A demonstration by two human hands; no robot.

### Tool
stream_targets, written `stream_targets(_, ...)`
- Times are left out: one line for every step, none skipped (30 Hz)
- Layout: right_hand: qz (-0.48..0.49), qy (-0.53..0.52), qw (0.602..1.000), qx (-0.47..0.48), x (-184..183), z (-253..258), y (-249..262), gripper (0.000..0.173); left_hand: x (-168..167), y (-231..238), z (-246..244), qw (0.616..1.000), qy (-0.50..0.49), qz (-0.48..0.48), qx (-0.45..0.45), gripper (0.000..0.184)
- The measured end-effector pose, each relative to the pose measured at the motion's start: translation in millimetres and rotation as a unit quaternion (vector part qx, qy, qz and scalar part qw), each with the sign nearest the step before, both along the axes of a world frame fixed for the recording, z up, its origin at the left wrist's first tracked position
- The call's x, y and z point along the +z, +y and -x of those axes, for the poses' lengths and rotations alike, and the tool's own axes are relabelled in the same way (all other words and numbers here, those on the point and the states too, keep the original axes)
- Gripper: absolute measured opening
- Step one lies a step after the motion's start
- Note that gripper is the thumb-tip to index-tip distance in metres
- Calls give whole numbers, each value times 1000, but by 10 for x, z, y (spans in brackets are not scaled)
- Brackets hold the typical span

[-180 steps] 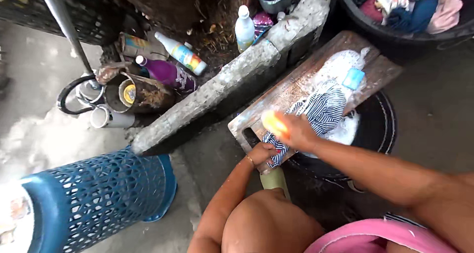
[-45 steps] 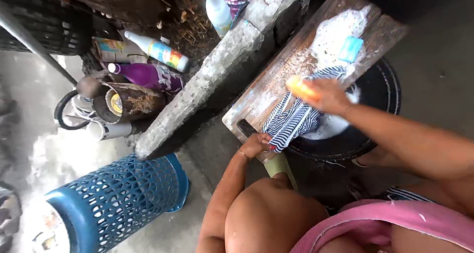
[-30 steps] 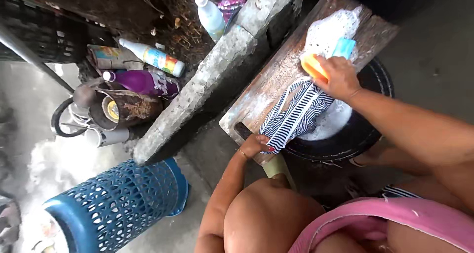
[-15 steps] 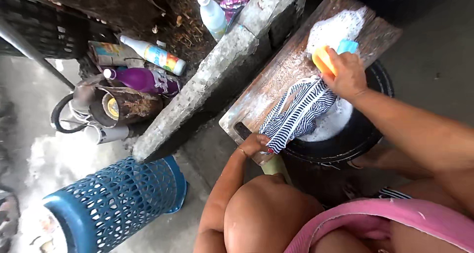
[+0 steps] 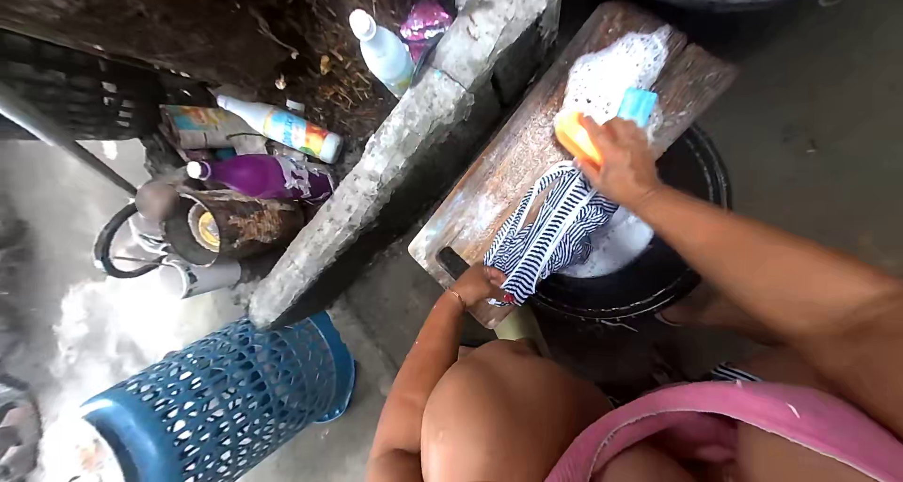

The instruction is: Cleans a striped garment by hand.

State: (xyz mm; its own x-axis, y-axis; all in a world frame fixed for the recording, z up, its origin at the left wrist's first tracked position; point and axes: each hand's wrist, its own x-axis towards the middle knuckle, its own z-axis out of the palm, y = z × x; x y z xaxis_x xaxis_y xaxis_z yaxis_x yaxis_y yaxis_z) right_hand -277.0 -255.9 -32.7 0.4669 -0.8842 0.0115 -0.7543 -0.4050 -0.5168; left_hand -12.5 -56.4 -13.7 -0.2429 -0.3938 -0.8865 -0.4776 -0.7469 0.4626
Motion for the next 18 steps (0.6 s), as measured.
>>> stream_targets(-16,-27,999,6,61,-173,229,67,-19,-34,-11,1000,-4,-1,-14,23)
stream_targets(-42,-67,996,42,80,-341,553,64,-50,-43,-18,1000,-7,-1,-23,22)
stream_targets(-84,-94,986,105,52,-454,889,60,-81,-35,-22,1000,-4,0,-28,21)
stream_targets(-122,-100,970,183,8,-508,1138,57,-96,-30,-29,1000,3,2,-24,21)
stream_targets(-123,-108,957,241,-45,-513,1233,54,-91,-27,-38,1000,12,7,-12,22)
stream_targets(-97,-120,956,251,-110,-465,1189,51,-71,-21,-47,1000,22,11,3,20)
stream_targets(-73,-127,963,228,-182,-360,1029,48,-42,-4,-47,999,31,9,15,19)
stream_targets(-52,-121,972,193,-258,-211,765,49,-24,19,-43,999,37,8,24,19)
stream_targets(-38,-90,984,149,-322,-50,444,54,-15,27,-40,999,39,8,30,20)
stream_targets(-10,-57,992,113,-328,89,143,60,-19,21,-38,999,40,10,33,20)
stream_targets(15,-35,996,86,-283,170,-60,64,-19,13,-31,999,37,7,35,21)
stream_targets(29,-25,997,64,-216,166,-123,65,-13,6,-25,999,31,2,31,21)
stream_targets(28,-27,998,45,-128,80,-50,65,-9,-6,-22,999,25,-2,25,21)
stream_targets(11,-41,999,33,-27,-69,141,65,-14,-19,-17,1000,19,-3,19,21)
stream_targets(-16,-71,996,45,42,-243,436,65,-25,-25,-11,1000,13,0,12,21)
stream_targets(-60,-99,989,87,73,-395,783,63,-40,-21,-4,1000,9,5,9,22)
stream_targets(-108,-112,976,155,71,-503,1088,60,-52,-5,0,1000,9,12,10,25)
stream_targets(-133,-116,958,225,33,-557,1269,56,-56,12,-4,1000,14,19,15,31)
